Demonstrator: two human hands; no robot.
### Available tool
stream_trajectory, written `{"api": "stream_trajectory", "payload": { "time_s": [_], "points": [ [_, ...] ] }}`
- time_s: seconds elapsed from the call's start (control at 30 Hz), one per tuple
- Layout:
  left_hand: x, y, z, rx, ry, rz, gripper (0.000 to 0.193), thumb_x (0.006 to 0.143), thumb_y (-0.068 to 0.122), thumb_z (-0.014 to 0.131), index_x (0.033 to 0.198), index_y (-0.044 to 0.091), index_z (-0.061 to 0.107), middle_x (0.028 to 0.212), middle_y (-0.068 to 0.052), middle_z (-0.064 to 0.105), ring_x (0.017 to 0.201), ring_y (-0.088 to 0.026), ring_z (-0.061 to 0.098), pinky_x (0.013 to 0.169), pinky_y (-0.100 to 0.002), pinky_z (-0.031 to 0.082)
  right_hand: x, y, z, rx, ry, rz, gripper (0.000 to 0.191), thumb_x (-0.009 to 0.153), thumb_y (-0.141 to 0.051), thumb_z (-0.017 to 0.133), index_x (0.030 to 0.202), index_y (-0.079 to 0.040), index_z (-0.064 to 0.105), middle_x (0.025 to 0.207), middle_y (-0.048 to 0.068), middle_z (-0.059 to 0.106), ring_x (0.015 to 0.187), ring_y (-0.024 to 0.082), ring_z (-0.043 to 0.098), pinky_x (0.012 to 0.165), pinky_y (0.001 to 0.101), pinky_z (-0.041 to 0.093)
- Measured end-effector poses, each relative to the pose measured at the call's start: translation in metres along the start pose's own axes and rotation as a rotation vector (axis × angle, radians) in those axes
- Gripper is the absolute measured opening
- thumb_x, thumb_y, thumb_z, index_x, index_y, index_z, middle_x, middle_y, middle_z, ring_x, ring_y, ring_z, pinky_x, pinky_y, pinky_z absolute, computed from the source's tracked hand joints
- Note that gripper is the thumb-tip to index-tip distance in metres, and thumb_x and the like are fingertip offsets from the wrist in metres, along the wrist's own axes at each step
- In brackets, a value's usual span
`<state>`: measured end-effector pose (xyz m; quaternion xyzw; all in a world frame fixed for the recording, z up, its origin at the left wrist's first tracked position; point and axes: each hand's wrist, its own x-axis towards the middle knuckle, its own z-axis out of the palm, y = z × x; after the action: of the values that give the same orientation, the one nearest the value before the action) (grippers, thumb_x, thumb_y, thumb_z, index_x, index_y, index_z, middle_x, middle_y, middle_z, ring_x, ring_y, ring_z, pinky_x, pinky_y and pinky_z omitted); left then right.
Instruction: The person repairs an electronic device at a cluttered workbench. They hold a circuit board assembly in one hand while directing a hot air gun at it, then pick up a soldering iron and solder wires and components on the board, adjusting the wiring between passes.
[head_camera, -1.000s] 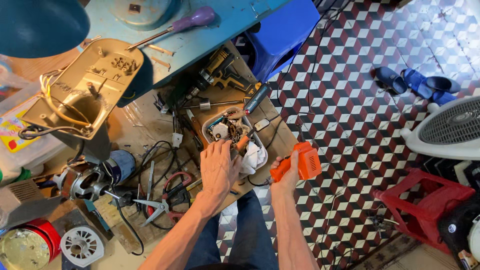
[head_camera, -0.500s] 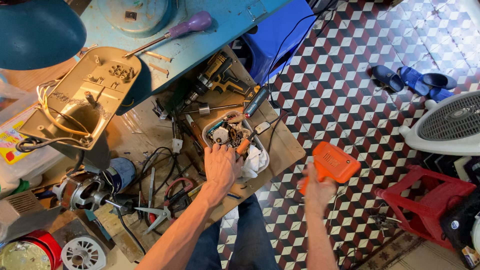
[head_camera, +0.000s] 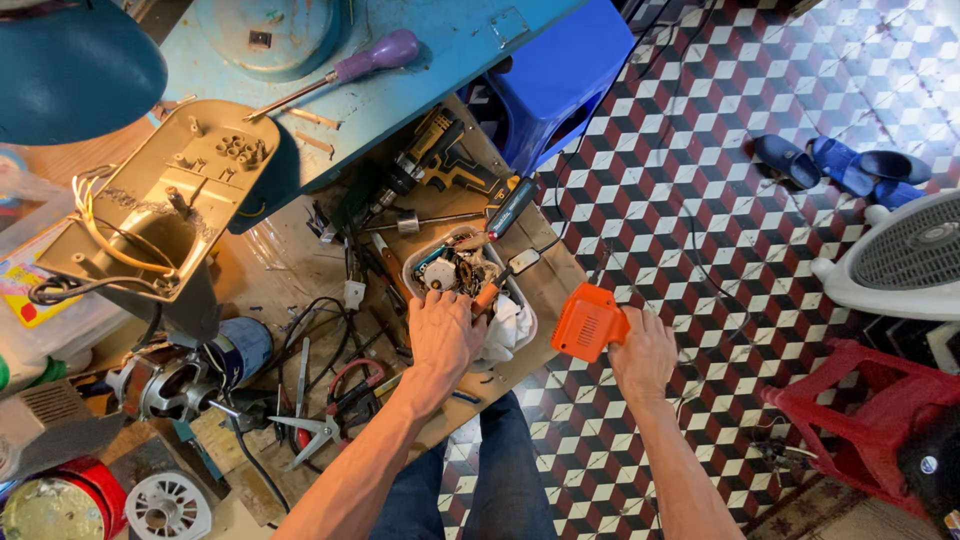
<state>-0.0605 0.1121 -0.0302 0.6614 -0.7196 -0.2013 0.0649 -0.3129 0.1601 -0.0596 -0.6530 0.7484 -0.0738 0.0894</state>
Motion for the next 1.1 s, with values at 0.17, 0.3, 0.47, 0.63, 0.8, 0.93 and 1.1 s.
{"api": "stream_trajectory", "payload": {
  "time_s": [0.17,0.3,0.47,0.63,0.8,0.93,1.1],
  "points": [
    [0.002,-0.002,-0.003,0.018,-0.05,-0.031,0.036,0.075,0.044,0.079,0.086,0.009,0.074,0.09,-0.009,0.071,0.094,-0.026,0.06,0.083,-0.043,0.041,0.015,-0.024,0.008,0.157,-0.161,0.052,0.061,0.074,-0.015,0.077,0.13,-0.004,0.053,0.117,0.017,0.062,0.113,0.038,0.058,0.094,0.0483,0.046],
    [0.003,-0.003,-0.007,-0.025,-0.092,-0.071,0.039,0.07,0.046,0.08,0.086,0.01,0.075,0.092,-0.009,0.072,0.094,-0.026,0.06,0.081,-0.044,0.041,0.018,-0.028,-0.009,0.26,-0.279,0.08,0.064,0.078,-0.017,0.076,0.134,-0.002,0.051,0.121,0.02,0.058,0.115,0.04,0.054,0.094,0.0492,0.045],
    [0.008,-0.008,-0.022,-0.114,-0.103,-0.05,0.042,0.075,0.046,0.077,0.096,0.009,0.076,0.096,-0.012,0.073,0.096,-0.029,0.064,0.083,-0.044,0.046,0.01,-0.057,-0.037,0.451,-0.106,0.205,0.032,0.092,-0.028,0.067,0.111,-0.002,0.067,0.104,0.017,0.067,0.097,0.035,0.063,0.083,0.0467,0.05],
    [-0.009,-0.007,-0.081,-0.408,0.041,-0.059,0.03,0.092,0.034,0.07,0.105,0.007,0.075,0.096,-0.01,0.076,0.082,-0.029,0.07,0.07,-0.041,0.056,0.011,-0.128,-0.01,0.798,-0.537,0.419,0.04,0.095,-0.042,0.062,0.089,-0.003,0.068,0.064,0.006,0.063,0.05,0.013,0.056,0.046,0.0289,0.039],
    [-0.086,-0.021,-0.159,-0.631,0.37,-0.232,0.021,0.092,0.023,0.071,0.103,0.007,0.075,0.08,-0.006,0.073,0.061,-0.013,0.066,0.056,-0.028,0.053,0.024,-0.174,0.005,1.178,-0.671,0.701,0.031,0.087,-0.029,0.077,0.077,-0.004,0.061,0.059,0.005,0.058,0.039,0.01,0.045,0.035,0.0251,0.031],
    [-0.132,-0.079,-0.19,-0.699,0.414,-0.604,0.02,0.09,0.027,0.071,0.092,0.007,0.075,0.071,-0.003,0.073,0.056,-0.013,0.064,0.046,-0.028,0.052,0.035,-0.154,-0.035,1.281,-0.509,0.684,0.027,0.092,-0.028,0.072,0.08,-0.006,0.062,0.061,0.002,0.055,0.042,0.008,0.044,0.035,0.0239,0.027],
    [-0.134,-0.132,-0.184,-0.538,0.694,-0.488,0.058,0.08,0.036,0.084,0.119,0.001,0.059,0.111,-0.016,0.066,0.096,-0.029,0.063,0.084,-0.041,0.052,0.083,-0.164,-0.113,1.729,-0.262,0.2,0.025,0.104,-0.029,0.063,0.101,-0.004,0.064,0.094,0.007,0.068,0.077,0.012,0.063,0.061,0.0242,0.048]
  ]
}}
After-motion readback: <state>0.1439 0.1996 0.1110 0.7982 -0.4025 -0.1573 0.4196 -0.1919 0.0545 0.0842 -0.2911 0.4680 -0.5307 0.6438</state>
